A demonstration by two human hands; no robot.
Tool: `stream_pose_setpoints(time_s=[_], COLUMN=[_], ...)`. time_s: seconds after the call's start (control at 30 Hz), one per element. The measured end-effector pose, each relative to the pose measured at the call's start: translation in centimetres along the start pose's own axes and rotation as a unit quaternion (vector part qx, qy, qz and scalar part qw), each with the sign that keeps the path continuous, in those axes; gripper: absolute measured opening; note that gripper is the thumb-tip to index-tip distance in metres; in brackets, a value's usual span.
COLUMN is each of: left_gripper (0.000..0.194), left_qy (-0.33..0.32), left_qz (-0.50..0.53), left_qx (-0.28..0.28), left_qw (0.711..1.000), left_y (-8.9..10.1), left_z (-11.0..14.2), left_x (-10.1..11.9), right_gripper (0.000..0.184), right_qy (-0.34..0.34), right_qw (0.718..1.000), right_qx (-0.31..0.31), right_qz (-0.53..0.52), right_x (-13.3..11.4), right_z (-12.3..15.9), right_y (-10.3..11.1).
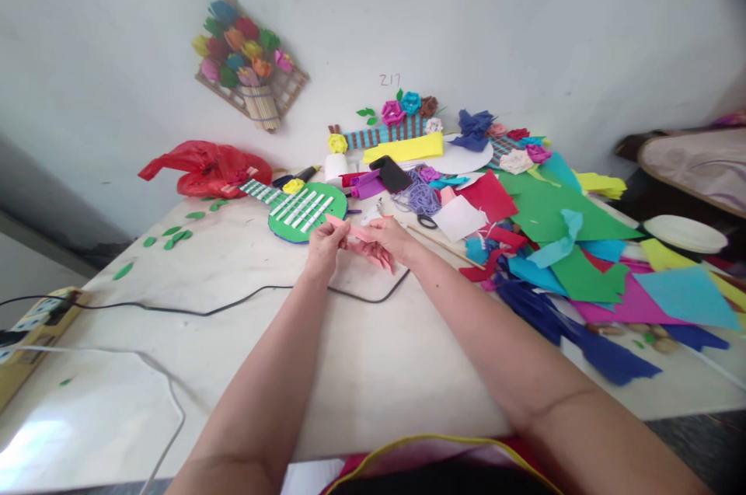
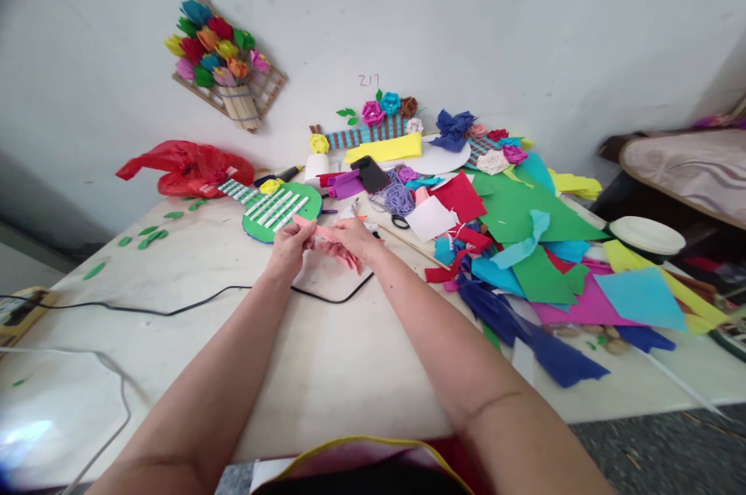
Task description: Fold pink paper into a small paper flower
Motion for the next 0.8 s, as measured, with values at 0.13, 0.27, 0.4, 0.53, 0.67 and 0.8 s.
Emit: stream_pose_setpoints(time_s=[0.13, 0.27, 0.4, 0.53, 0.67, 0.8], left_gripper=[0.028, 0.028, 0.03, 0.03, 0.03, 0.028], left_qy=[0.014, 0.02, 0.018, 0.008, 0.001, -0.015], left_qz=[0.008, 0.016, 0.021, 0.02, 0.04, 0.052], left_qx=[-0.041, -0.032, -0.016, 0.001, 0.034, 0.053], left_qw=[0.999, 0.999, 0.999, 1.0, 0.999, 0.997], left_y=[-0.4, -0.4, -0.3, -0.1, 0.4, 0.7], left_z=[0.1, 0.2, 0.1, 0.1, 0.0, -0.1], left_x=[-0.5, -0.6, -0.4, 0.0, 0.3, 0.5], right_gripper=[0.022, 0.027, 0.031, 0.028, 0.027, 0.027], right_qy=[0.027, 0.036, 0.045, 0.039, 0.039, 0.053], right_qw=[0.998, 0.996, 0.994, 0.994, 0.991, 0.99], right_qx=[-0.01, -0.018, -0.002, -0.011, 0.001, 0.014], right_qz=[0.054, 0.082, 0.1, 0.102, 0.125, 0.132], right_x=[0.5, 1.2, 1.2, 0.8, 0.5, 0.2], right_z=[-0.2, -0.4, -0.6, -0.5, -0.2, -0.1], right_y=[0.0, -0.1, -0.1, 0.0, 0.2, 0.3])
Point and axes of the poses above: each hand's wrist, its own z-axis away from the middle knuckle, its own y-axis out of the back of the hand, x = y × z, the point moved 4 cm from there along -z, towards the middle knuckle, and after that the axes turned 7 degrees about z, right-handed, at the moved point
